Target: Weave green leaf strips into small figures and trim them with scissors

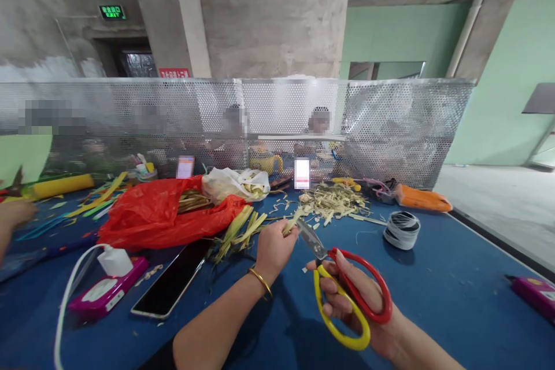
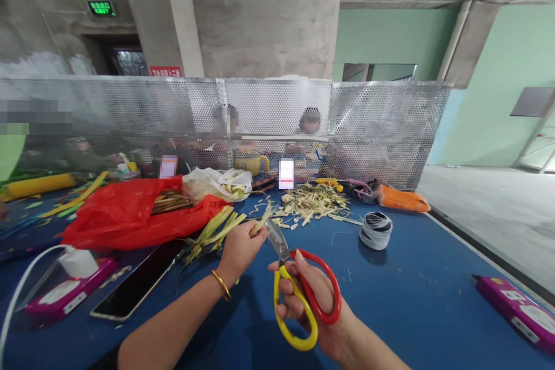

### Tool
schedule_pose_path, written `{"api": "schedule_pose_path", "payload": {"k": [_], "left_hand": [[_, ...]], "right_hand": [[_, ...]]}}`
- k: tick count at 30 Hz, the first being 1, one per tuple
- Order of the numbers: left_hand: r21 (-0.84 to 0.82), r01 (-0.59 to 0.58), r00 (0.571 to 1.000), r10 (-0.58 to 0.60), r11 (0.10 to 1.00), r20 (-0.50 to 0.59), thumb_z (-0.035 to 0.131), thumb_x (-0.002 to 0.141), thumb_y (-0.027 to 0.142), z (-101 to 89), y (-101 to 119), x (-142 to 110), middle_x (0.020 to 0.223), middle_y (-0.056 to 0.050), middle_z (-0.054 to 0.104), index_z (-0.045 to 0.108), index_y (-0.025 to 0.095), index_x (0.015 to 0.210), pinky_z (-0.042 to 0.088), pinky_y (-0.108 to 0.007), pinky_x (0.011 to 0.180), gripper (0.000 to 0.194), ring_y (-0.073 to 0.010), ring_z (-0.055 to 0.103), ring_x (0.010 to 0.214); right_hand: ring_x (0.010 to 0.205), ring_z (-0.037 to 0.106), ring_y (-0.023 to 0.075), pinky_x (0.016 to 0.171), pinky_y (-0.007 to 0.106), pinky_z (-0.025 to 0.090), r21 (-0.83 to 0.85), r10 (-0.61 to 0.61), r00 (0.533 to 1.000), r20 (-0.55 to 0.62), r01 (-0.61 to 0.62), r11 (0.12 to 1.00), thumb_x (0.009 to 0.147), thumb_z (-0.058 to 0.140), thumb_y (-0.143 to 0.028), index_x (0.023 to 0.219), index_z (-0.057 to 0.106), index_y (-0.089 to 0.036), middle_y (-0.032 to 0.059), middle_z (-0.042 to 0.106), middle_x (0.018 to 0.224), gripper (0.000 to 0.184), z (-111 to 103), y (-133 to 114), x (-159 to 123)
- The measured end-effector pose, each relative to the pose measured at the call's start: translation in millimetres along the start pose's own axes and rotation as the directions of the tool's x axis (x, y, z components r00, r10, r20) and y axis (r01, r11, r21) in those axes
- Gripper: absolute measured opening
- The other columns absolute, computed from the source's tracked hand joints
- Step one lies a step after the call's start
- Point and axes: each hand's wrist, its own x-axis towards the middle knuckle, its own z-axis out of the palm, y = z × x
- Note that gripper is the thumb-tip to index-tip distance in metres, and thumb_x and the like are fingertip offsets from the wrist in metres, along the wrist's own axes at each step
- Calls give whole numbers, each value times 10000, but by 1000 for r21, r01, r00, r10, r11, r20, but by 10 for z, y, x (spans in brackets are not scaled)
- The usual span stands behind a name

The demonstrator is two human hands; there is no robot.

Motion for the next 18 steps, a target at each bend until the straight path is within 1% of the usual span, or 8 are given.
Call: {"api": "schedule_pose_path", "payload": {"k": [4,6,7,9,11,12,14,18], "left_hand": [[-23,15,1000,-15,1000,3,533,776,327,-8,-32,31,582,8,568,594,184,640,290,-236,574,207,-129,455,565],[-59,22,1000,-21,998,17,545,771,349,-24,-41,40,576,9,571,601,182,646,306,-238,580,216,-135,469,566],[-83,29,999,-27,996,27,547,770,358,-36,-32,44,572,10,570,598,181,640,314,-238,581,225,-138,475,568],[-120,38,999,-33,992,42,544,770,366,-59,28,59,579,10,576,592,182,644,329,-237,586,228,-144,491,582],[-96,18,999,-15,995,34,534,777,365,-60,143,114,592,9,584,584,188,653,333,-236,591,222,-146,498,592],[-57,-13,1000,14,998,24,528,782,353,-43,215,169,610,5,593,583,191,657,331,-237,601,211,-145,505,602],[45,-45,999,44,998,23,509,792,329,42,362,343,652,-22,611,567,197,629,323,-250,629,218,-161,528,663],[29,4,990,-8,1000,138,630,703,341,346,531,849,690,-72,621,524,197,537,316,-266,647,244,-215,563,789]], "right_hand": [[407,333,30,602,267,496,-221,-89,991,-97,66,973,828,566,-572,923,624,-151,-59,460,633,436,-63,-141,78],[438,401,64,590,277,484,-517,-149,981,-124,65,853,814,570,-574,893,611,-172,-57,475,613,411,-162,-269,125],[474,457,94,584,277,470,-707,-190,974,-127,46,706,806,585,-549,875,609,-180,-46,501,606,376,-226,-337,147],[614,570,168,603,277,437,-980,-308,948,-75,-13,199,795,609,-432,892,625,-189,6,602,669,262,-363,-451,180],[762,627,231,644,290,417,-961,-375,927,11,-93,-259,794,581,-304,1007,625,-180,75,681,832,250,-486,-506,195],[807,639,249,656,294,410,-910,-376,925,47,-116,-398,794,559,-261,1068,608,-171,102,692,905,293,-533,-509,196],[816,652,259,645,293,400,-837,-332,940,82,-116,-535,792,528,-217,1130,572,-153,126,689,971,346,-591,-477,191],[822,647,239,643,278,388,-786,-256,952,166,-29,-617,793,512,-196,1144,531,-170,103,674,975,353,-606,-397,165]]}}
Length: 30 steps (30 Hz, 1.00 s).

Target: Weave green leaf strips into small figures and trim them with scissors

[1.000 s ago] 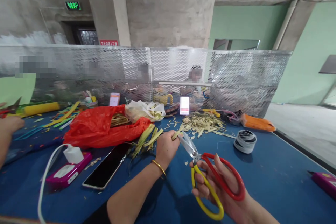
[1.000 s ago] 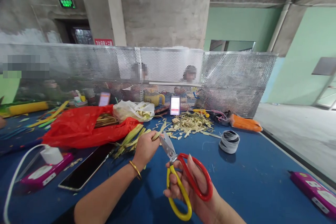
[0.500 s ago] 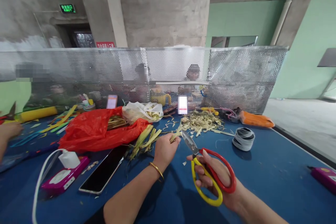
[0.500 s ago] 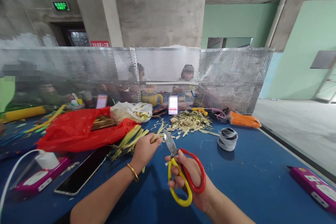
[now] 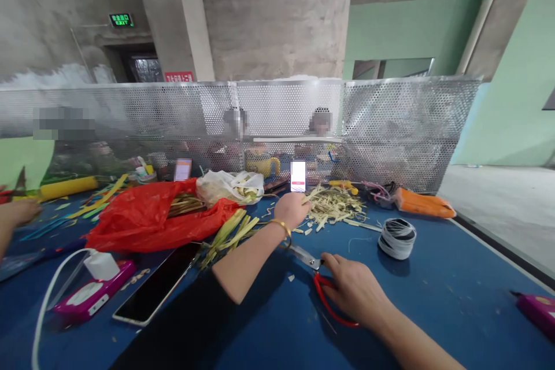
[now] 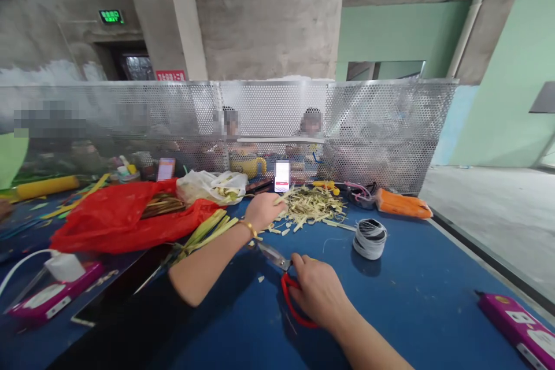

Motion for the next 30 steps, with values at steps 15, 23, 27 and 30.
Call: {"api": "schedule_pose_path", "payload": {"k": [15,23,27,30], "left_hand": [[-666,429,903,-299,610,308,636,772,446,-205,-374,-656,462,109,255,499,163,631,103,-190,383,345,-23,166,353],[-797,450,885,-321,403,338,651,798,377,-185,-495,-732,463,109,277,507,138,631,77,-168,374,326,-3,180,346],[-812,474,876,-272,340,397,678,774,407,-144,-483,-753,475,104,295,536,126,638,76,-166,368,343,0,180,347],[-824,492,867,-243,280,435,640,783,486,-144,-468,-758,489,93,315,563,114,659,85,-165,365,400,-2,197,349]], "right_hand": [[876,658,259,669,281,409,-32,-22,999,45,23,999,860,482,-318,1154,560,-146,139,688,1032,350,-11,210,90],[945,641,242,756,275,445,47,-73,996,57,70,996,825,533,-352,1152,606,-167,112,681,1108,383,1,282,187],[938,641,235,774,284,460,69,-88,995,38,85,994,820,534,-355,1170,606,-168,107,681,1107,403,28,315,185],[908,645,233,776,296,469,118,-96,995,18,93,989,817,530,-357,1168,612,-173,108,685,1088,405,47,323,166]]}}
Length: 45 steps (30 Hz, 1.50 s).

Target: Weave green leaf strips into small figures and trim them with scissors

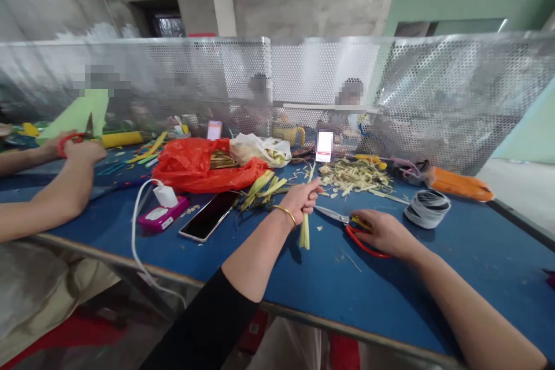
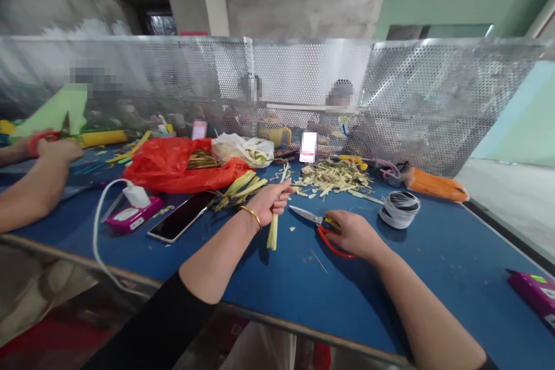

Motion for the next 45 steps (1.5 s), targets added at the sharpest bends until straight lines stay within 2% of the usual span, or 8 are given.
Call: {"api": "schedule_pose_path", "payload": {"k": [4,10,23,29,33,38,41,45], "left_hand": [[-90,43,999,-42,995,17,498,845,563,-8,20,15,502,70,343,583,104,667,108,-168,359,499,-14,237,348],[-133,76,997,-77,988,-1,375,931,462,-20,0,51,492,65,338,575,107,668,108,-163,356,485,-20,228,339],[-107,119,992,-124,987,-36,442,897,508,36,-84,52,492,76,335,573,105,691,100,-155,353,471,-6,214,339],[-85,155,987,-158,984,-26,473,867,548,61,-125,41,492,81,338,570,112,708,100,-164,365,474,-10,212,338],[-124,162,983,-171,979,-66,520,859,504,129,-183,0,494,80,362,578,104,732,96,-164,372,423,-5,215,342],[-173,137,982,-157,975,-108,562,836,486,225,-221,0,491,83,366,569,118,726,141,-167,379,384,-18,265,356],[-184,126,981,-150,975,-124,565,832,483,216,-181,52,485,82,369,567,124,731,169,-175,384,373,-27,289,362],[-195,45,979,-82,980,-184,566,828,487,149,-180,124,468,87,360,562,133,742,165,-178,386,364,-32,286,358]], "right_hand": [[931,641,236,797,306,467,23,23,1000,-6,-23,999,807,529,-342,1180,605,-173,113,676,1100,416,-9,-22,-22],[953,625,222,794,278,438,-13,35,999,19,-35,999,810,518,-295,1184,588,-187,104,661,1102,396,-32,-62,-40],[847,610,213,694,276,380,-98,-3,999,34,7,995,835,486,-251,1124,567,-188,80,622,984,307,-15,-124,-108],[836,609,222,668,289,375,-76,7,1000,4,-7,997,834,461,-215,1075,571,-197,68,621,944,266,3,-162,-125],[843,616,229,658,292,376,-86,0,1000,-20,-1,996,821,446,-170,1027,586,-206,61,637,938,252,41,-209,-138],[752,633,233,595,290,356,-203,10,996,94,9,979,772,552,-203,915,626,-196,65,671,873,161,-73,-243,-164],[729,632,217,597,281,367,-241,-21,995,102,45,970,833,531,-263,822,623,-188,68,660,810,120,-252,-199,20],[962,592,249,785,318,420,-306,-115,993,-38,98,947,860,521,-229,1013,607,-166,110,634,1030,187,-340,-93,650]]}}
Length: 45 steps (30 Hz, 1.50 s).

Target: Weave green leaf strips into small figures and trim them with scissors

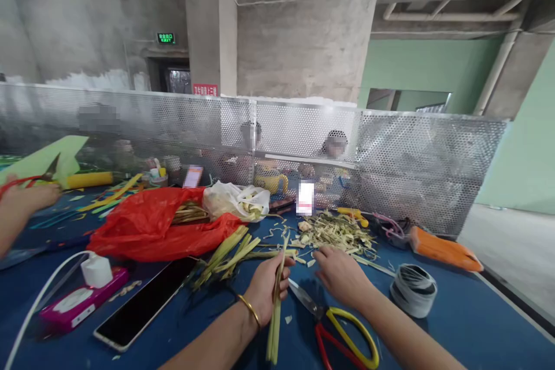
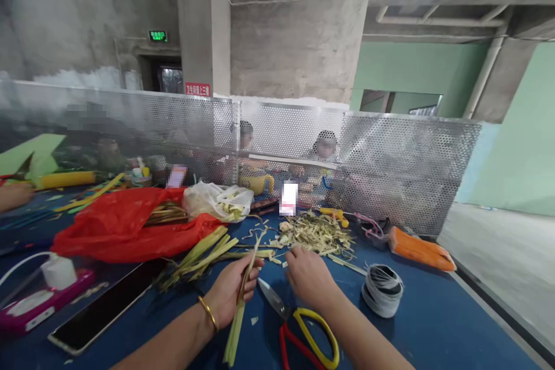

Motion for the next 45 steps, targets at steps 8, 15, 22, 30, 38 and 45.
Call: {"api": "schedule_pose_path", "payload": {"k": [8,15,22,30,38,45], "left_hand": [[14,119,992,-118,993,-50,601,783,512,-66,-81,99,462,83,382,559,135,711,152,-181,391,386,-28,274,347],[-27,178,983,-179,984,-43,599,769,534,-97,-141,119,475,85,381,570,144,721,156,-177,397,394,-31,279,356],[-64,128,991,-129,990,-19,507,883,338,71,-109,-41,527,52,473,590,147,762,292,-192,401,241,-60,412,389],[-258,-122,992,124,958,-8,678,771,216,238,302,23,762,-35,636,656,142,769,499,-233,683,77,-125,615,718],[-332,-105,985,144,937,95,726,701,207,596,363,43,800,-30,619,676,137,800,452,-200,603,131,-95,561,644],[119,-425,905,418,897,78,611,791,464,412,217,236,767,-27,604,579,179,818,447,-241,592,288,-147,572,668]], "right_hand": [[1133,527,256,949,434,438,-75,56,997,-46,-59,995,908,550,-262,1196,552,-129,142,541,1259,317,466,276,1188],[993,601,206,839,410,514,-73,173,982,74,-168,983,916,551,-318,1179,558,-164,88,583,1181,305,634,561,1099],[1123,558,276,950,395,420,60,196,980,-33,-194,979,886,506,-239,1253,551,-153,148,593,1235,380,531,667,872],[1062,584,253,926,374,432,512,115,957,-267,40,858,897,483,-365,1010,655,-226,84,682,1056,248,46,225,415],[778,601,200,748,301,466,952,206,976,-72,6,306,819,584,-432,853,646,-178,44,658,782,263,-160,-161,134],[556,400,95,534,206,319,981,278,941,195,-187,-57,715,667,-440,637,553,-164,-36,467,583,308,-136,-44,135]]}}
